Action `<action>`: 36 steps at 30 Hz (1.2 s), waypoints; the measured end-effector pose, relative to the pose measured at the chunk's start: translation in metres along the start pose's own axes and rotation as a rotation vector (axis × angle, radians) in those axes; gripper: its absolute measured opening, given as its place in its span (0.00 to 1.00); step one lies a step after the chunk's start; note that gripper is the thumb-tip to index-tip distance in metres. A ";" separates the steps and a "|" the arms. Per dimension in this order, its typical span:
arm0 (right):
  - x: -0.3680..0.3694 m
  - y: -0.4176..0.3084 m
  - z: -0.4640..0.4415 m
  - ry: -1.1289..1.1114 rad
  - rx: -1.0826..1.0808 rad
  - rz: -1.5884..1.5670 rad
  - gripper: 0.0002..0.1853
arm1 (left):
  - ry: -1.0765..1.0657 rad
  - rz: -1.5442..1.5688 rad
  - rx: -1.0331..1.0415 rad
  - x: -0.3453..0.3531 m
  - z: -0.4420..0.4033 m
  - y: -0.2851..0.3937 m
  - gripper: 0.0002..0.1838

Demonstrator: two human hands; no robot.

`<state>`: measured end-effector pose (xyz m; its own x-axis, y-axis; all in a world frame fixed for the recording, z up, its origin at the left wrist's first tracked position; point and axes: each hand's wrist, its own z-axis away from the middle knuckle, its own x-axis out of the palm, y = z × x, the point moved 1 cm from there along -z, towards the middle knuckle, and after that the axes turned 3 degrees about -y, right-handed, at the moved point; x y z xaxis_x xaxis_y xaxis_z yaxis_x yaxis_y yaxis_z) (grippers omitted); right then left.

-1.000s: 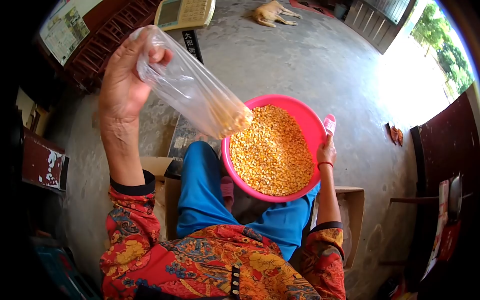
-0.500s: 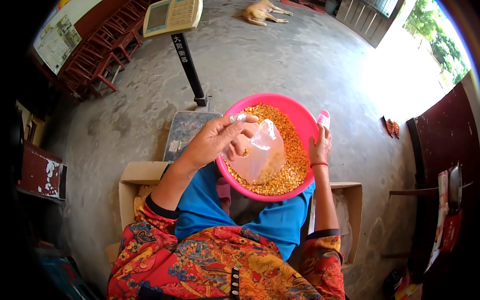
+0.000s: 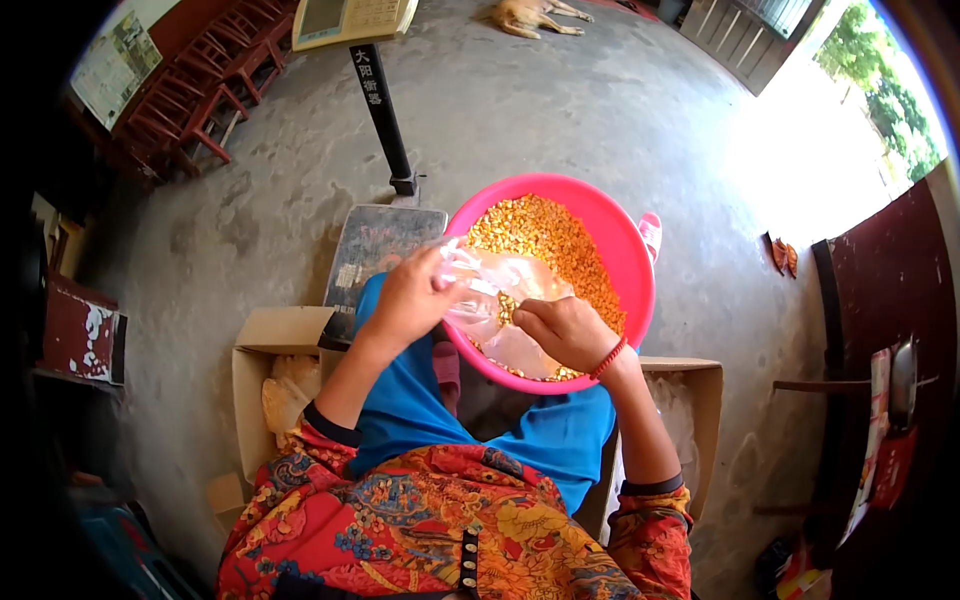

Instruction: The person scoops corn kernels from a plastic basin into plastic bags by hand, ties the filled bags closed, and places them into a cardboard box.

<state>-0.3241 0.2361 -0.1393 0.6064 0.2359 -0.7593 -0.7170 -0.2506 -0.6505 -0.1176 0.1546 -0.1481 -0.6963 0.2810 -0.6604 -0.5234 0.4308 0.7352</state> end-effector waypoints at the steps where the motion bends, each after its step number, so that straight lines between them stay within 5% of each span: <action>1: -0.001 0.000 0.004 -0.005 0.005 0.003 0.11 | 0.065 -0.099 0.084 0.014 -0.001 -0.006 0.31; 6: -0.007 0.010 0.020 -0.038 0.194 0.372 0.13 | 0.193 -0.186 0.158 0.061 -0.014 -0.025 0.39; 8: -0.006 0.009 0.020 -0.084 0.246 0.364 0.14 | -0.202 -0.219 -0.145 0.064 -0.019 -0.020 0.40; 11: -0.005 0.002 0.023 -0.158 0.264 0.449 0.14 | -0.201 -0.216 -0.044 0.085 -0.019 -0.051 0.27; 13: -0.012 -0.025 0.019 0.226 0.045 0.523 0.13 | -0.101 -0.184 0.087 0.086 -0.019 -0.056 0.22; 16: -0.003 -0.045 0.004 0.243 -0.144 0.291 0.09 | -0.101 -0.117 0.039 0.081 -0.021 -0.046 0.11; 18: 0.015 -0.038 -0.010 0.092 -0.140 0.057 0.07 | -0.233 0.352 -0.180 0.091 -0.024 -0.060 0.11; 22: 0.081 0.058 -0.024 -0.043 0.165 0.484 0.11 | 0.051 0.862 -0.368 0.105 -0.018 -0.078 0.19; 25: 0.053 0.059 -0.005 0.060 0.258 0.475 0.26 | -0.016 0.986 -0.424 0.100 -0.014 -0.076 0.21; 27: 0.042 0.068 0.005 0.162 0.283 0.431 0.26 | -0.129 1.026 -0.449 0.099 -0.011 -0.069 0.21; 30: 0.019 0.039 0.001 0.147 0.412 0.332 0.22 | -0.113 0.715 -0.258 0.135 -0.016 -0.091 0.15; 34: 0.040 0.012 -0.023 0.125 -0.141 0.267 0.11 | 0.016 0.438 -0.102 0.126 -0.016 -0.075 0.21; 36: 0.056 0.024 -0.029 0.199 -0.110 0.358 0.07 | 0.041 0.373 -0.200 0.118 -0.019 -0.077 0.12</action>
<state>-0.2978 0.2156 -0.1979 0.3881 -0.0677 -0.9191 -0.8600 -0.3852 -0.3347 -0.1688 0.1386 -0.2799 -0.8730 0.3499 -0.3397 -0.3140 0.1297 0.9405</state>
